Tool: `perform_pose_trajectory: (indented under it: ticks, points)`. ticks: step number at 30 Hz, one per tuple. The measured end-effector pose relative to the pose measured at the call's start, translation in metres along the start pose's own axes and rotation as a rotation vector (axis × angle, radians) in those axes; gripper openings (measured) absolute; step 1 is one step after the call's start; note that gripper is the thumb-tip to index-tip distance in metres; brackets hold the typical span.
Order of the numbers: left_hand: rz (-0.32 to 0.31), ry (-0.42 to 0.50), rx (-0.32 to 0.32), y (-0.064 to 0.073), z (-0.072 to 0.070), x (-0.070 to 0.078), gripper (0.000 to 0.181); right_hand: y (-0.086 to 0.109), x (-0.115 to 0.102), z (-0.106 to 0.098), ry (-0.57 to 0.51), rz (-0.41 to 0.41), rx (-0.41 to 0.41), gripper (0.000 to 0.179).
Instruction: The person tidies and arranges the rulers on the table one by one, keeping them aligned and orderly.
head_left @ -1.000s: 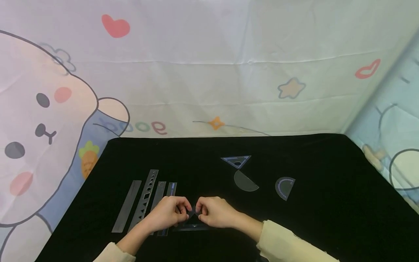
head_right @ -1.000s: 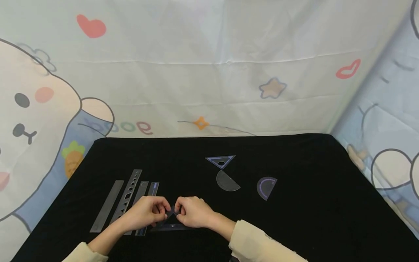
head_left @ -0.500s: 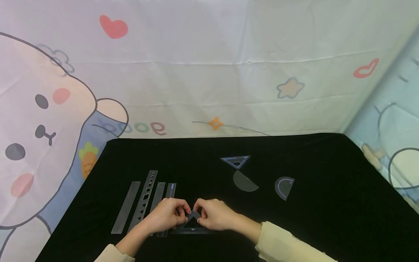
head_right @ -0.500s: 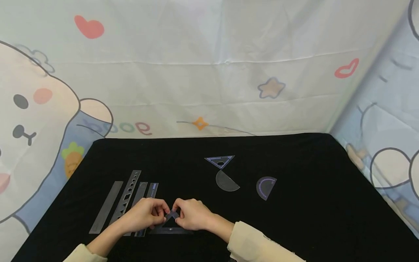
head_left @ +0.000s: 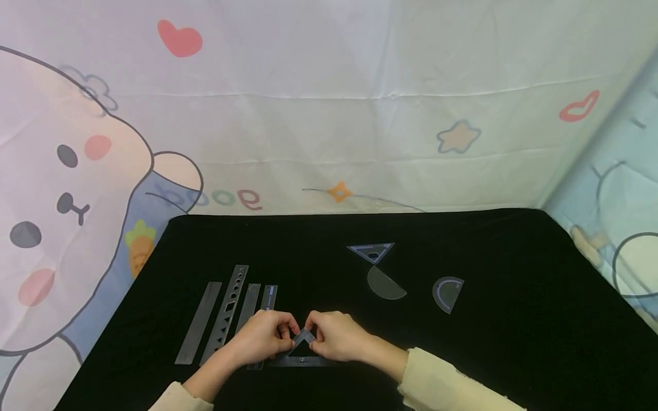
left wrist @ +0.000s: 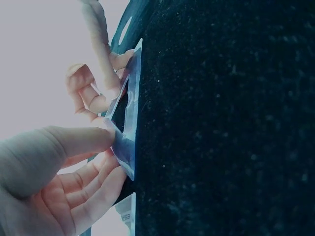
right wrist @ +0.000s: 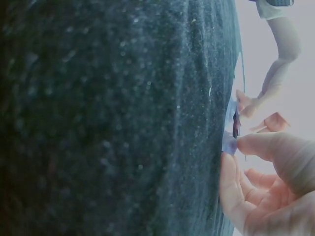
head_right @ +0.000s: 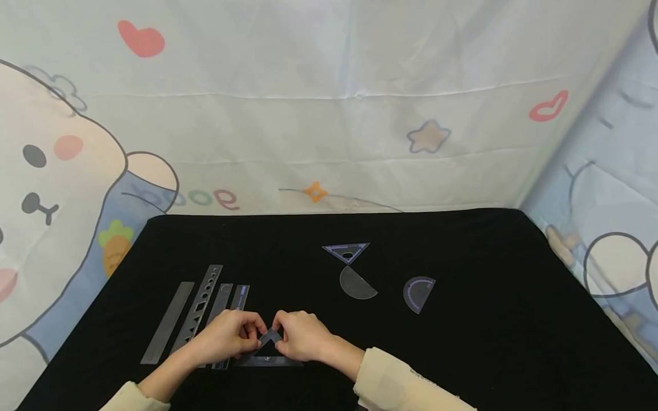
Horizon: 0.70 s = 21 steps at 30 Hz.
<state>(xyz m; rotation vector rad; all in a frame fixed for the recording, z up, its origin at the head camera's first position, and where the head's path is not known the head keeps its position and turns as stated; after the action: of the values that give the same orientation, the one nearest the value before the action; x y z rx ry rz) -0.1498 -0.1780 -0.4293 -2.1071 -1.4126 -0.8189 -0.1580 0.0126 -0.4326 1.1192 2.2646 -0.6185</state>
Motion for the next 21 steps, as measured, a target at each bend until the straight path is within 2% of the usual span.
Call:
perform_pose_trajectory:
  ticks: [13, 21]
  points:
    - [0.01, -0.033, 0.011, -0.0004, 0.0014, -0.0007, 0.014, -0.0003, 0.0017, 0.001, 0.021, 0.0, -0.004, 0.023]
    - [-0.001, -0.058, 0.014, -0.0006, 0.0028, -0.0014, 0.016, -0.0011, 0.0032, 0.0033, 0.066, -0.018, 0.027, 0.026]
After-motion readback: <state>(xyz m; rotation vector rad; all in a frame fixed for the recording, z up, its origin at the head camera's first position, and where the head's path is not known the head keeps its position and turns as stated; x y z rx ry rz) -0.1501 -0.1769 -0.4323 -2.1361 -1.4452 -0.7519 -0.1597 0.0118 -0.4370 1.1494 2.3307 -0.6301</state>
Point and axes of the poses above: each hand's wrist, its own y-axis away from the middle knuckle, its own z-axis out of the palm, x = y × z, the point moved 1 cm from there along -y, towards the middle knuckle, and after that the axes turned 13 degrees about x, right-handed, at the moved point
